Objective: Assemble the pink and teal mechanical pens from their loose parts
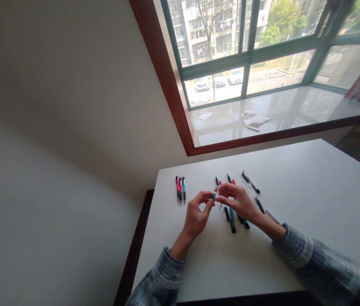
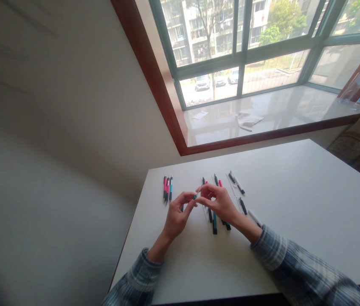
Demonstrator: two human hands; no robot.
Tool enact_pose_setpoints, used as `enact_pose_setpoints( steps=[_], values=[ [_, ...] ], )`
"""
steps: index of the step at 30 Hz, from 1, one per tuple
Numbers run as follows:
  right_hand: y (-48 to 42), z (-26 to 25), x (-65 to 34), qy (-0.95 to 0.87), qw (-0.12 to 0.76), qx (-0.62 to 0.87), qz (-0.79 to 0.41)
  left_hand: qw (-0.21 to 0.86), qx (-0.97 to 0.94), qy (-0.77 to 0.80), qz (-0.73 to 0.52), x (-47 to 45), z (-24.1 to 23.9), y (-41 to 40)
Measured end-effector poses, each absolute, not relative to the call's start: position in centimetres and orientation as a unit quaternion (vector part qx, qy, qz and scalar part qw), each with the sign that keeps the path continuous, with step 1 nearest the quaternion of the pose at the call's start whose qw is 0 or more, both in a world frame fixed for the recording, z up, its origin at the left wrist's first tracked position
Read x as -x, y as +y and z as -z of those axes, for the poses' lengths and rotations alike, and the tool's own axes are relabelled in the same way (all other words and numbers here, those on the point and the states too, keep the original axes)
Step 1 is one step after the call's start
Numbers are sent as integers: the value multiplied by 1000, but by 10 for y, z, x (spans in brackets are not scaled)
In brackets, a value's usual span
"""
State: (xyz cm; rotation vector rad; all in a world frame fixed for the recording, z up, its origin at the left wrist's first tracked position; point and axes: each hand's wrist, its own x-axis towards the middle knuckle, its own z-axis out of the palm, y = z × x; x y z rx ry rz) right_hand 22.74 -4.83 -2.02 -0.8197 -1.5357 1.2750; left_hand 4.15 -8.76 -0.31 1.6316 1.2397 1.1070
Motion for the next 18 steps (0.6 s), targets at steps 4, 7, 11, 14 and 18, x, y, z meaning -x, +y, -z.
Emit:
enact_pose_setpoints(
  steps=[4, 7, 11, 14, 18],
  values=[
    [-47, 21, -230, -683, 474, 356, -427, 435, -556, 479, -521, -38, 10, -82],
    [-45, 26, -233, -772, 436, 341, -312, 446, -483, 470, -589, -33, 14, -75],
    [-49, 31, -229, -863, 345, 293, -223, 448, -420, 457, -644, -24, 15, -67],
    [-54, 31, -218, -900, 291, 281, -162, 427, -412, 467, -656, -18, 13, -64],
    [-60, 29, -198, -932, 231, 267, -80, 397, -405, 500, -655, -15, 12, -64]
  ],
)
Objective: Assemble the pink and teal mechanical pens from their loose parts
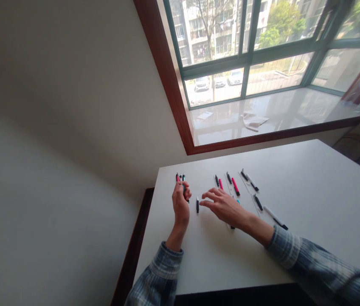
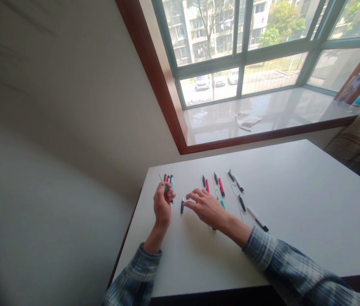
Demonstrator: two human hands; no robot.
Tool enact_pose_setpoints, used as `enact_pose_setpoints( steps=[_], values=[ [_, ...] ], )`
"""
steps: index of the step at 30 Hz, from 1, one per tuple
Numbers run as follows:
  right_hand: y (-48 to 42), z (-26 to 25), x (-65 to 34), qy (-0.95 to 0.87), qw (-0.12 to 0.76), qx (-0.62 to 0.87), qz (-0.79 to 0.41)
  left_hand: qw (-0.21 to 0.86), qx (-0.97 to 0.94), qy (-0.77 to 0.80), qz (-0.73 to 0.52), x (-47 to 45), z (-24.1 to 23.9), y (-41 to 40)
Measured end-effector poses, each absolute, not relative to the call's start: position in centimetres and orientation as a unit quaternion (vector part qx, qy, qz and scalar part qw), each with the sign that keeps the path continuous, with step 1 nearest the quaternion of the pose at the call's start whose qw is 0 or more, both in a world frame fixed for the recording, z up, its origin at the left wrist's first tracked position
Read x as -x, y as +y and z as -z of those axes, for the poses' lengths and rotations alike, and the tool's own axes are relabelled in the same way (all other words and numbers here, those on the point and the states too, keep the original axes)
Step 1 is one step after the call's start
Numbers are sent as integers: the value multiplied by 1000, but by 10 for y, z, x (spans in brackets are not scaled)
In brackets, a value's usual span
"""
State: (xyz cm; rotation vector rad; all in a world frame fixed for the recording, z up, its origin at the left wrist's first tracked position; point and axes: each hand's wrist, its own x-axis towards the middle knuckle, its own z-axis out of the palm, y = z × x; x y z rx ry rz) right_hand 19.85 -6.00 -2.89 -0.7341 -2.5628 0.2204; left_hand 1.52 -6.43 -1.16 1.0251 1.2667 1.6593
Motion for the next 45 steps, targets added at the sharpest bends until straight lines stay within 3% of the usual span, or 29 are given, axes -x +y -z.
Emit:
enact_pose_setpoints(
  steps=[11, 23, 31, 37, 41, 45],
  values=[
    [-49, 35, -178, -936, 204, 278, -72, 419, -392, 512, -639, -18, 12, -69],
    [-46, 39, -184, -929, 232, 237, -164, 447, -365, 496, -649, -19, 16, -67],
    [-48, 41, -182, -932, 235, 243, -132, 598, -294, 318, -674, -15, 1, -67],
    [-42, 34, -192, -857, 362, 298, -214, 567, -325, 342, -675, -14, 9, -67],
    [-30, 31, -205, -743, 472, 336, -337, 469, -390, 452, -651, -18, 14, -68],
    [-15, 27, -220, -590, 524, 367, -493, 421, -472, 500, -592, -22, 13, -71]
  ],
)
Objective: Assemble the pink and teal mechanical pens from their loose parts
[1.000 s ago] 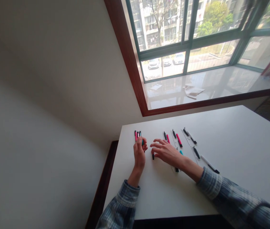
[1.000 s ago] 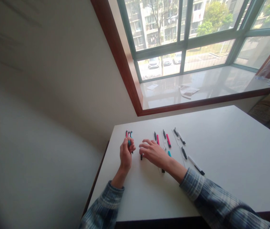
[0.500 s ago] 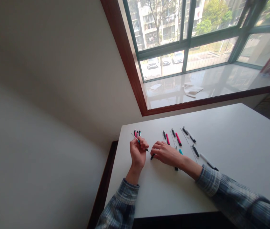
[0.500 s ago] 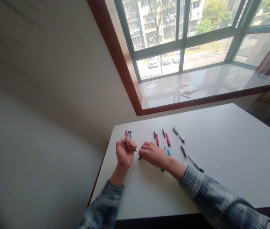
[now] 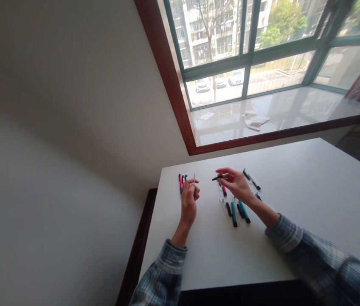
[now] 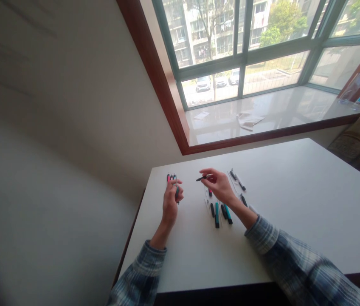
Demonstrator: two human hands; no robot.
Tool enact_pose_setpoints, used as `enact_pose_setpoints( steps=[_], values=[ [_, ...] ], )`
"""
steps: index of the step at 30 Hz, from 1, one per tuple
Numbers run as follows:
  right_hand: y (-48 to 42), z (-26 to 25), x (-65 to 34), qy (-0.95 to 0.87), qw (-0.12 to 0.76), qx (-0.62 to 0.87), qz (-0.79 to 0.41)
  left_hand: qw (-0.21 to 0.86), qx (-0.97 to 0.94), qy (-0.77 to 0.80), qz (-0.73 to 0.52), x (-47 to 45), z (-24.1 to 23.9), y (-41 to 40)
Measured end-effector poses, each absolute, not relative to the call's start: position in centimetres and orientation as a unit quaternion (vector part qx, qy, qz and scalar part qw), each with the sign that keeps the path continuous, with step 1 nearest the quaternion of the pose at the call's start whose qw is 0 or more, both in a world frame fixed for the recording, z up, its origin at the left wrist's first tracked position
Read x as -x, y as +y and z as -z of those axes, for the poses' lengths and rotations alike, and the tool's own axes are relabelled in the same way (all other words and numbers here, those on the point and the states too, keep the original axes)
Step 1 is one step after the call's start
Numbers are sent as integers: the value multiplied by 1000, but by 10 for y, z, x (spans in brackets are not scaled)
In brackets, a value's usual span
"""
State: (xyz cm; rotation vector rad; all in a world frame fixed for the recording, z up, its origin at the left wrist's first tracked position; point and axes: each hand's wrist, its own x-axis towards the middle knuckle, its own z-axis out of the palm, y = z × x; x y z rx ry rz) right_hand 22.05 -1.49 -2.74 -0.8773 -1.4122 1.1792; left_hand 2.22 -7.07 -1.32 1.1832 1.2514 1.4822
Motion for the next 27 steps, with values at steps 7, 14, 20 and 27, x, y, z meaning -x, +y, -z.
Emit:
enact_pose_setpoints(
  steps=[7, 14, 20, 27],
  values=[
    [-5, 24, -239, -373, 565, 318, -663, 427, -535, 497, -533, -26, 20, -74],
    [-13, 22, -233, -356, 570, 294, -679, 406, -592, 510, -474, -36, 19, -82],
    [-18, 13, -234, -379, 566, 279, -677, 393, -616, 517, -446, -37, 19, -84],
    [-19, 11, -234, -404, 546, 287, -676, 376, -623, 528, -438, -37, 17, -83]
  ],
)
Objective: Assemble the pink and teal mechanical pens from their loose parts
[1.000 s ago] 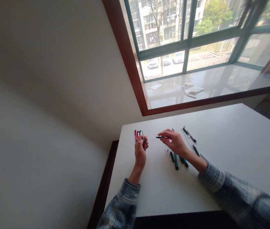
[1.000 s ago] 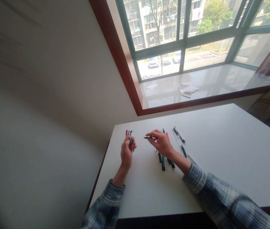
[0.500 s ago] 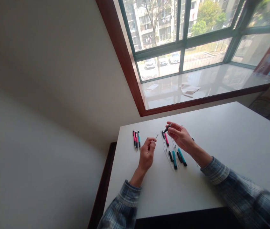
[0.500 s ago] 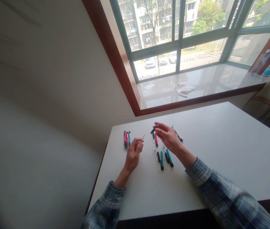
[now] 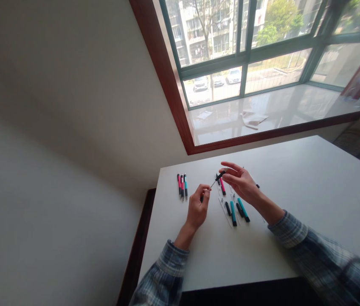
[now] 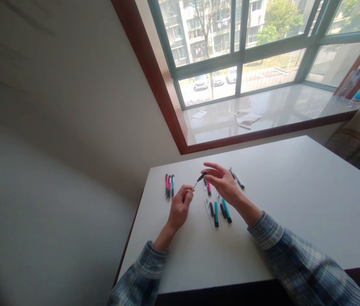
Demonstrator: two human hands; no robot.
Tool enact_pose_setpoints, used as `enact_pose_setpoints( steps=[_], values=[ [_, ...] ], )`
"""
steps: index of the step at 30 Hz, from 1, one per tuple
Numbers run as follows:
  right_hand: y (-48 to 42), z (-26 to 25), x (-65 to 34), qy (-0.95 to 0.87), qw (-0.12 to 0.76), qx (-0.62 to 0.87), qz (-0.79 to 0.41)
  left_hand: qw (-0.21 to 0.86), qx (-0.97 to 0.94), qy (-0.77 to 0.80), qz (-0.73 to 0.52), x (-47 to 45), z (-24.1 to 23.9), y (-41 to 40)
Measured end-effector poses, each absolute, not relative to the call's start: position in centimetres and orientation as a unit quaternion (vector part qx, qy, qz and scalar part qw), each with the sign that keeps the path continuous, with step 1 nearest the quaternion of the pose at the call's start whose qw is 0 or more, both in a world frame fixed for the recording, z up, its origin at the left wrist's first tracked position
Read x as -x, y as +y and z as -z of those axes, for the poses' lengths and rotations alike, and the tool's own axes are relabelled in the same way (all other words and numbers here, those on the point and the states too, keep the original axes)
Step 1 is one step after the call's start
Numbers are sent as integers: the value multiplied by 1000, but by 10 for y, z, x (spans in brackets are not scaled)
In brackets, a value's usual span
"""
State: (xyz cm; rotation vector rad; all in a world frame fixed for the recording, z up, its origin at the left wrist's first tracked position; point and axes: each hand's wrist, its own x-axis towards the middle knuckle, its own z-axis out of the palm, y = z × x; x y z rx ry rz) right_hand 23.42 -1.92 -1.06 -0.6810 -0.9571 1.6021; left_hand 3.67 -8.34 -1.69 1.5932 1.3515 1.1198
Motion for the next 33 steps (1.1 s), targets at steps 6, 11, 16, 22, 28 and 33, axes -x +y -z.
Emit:
enact_pose_setpoints(
  steps=[6, 11, 16, 22, 28, 33],
  values=[
    [-19, 11, -234, -431, 539, 288, -664, 374, -617, 530, -445, -36, 14, -83],
    [-20, 12, -232, -448, 531, 285, -660, 368, -617, 531, -448, -37, 11, -83],
    [-20, 14, -232, -468, 525, 291, -649, 356, -627, 529, -448, -38, 9, -84],
    [-21, 23, -227, -519, 490, 285, -639, 344, -637, 529, -443, -37, 10, -84],
    [-22, 29, -223, -521, 487, 279, -644, 341, -642, 526, -442, -36, 12, -83],
    [-23, 28, -222, -521, 480, 271, -652, 313, -669, 524, -424, -35, 15, -83]
  ],
)
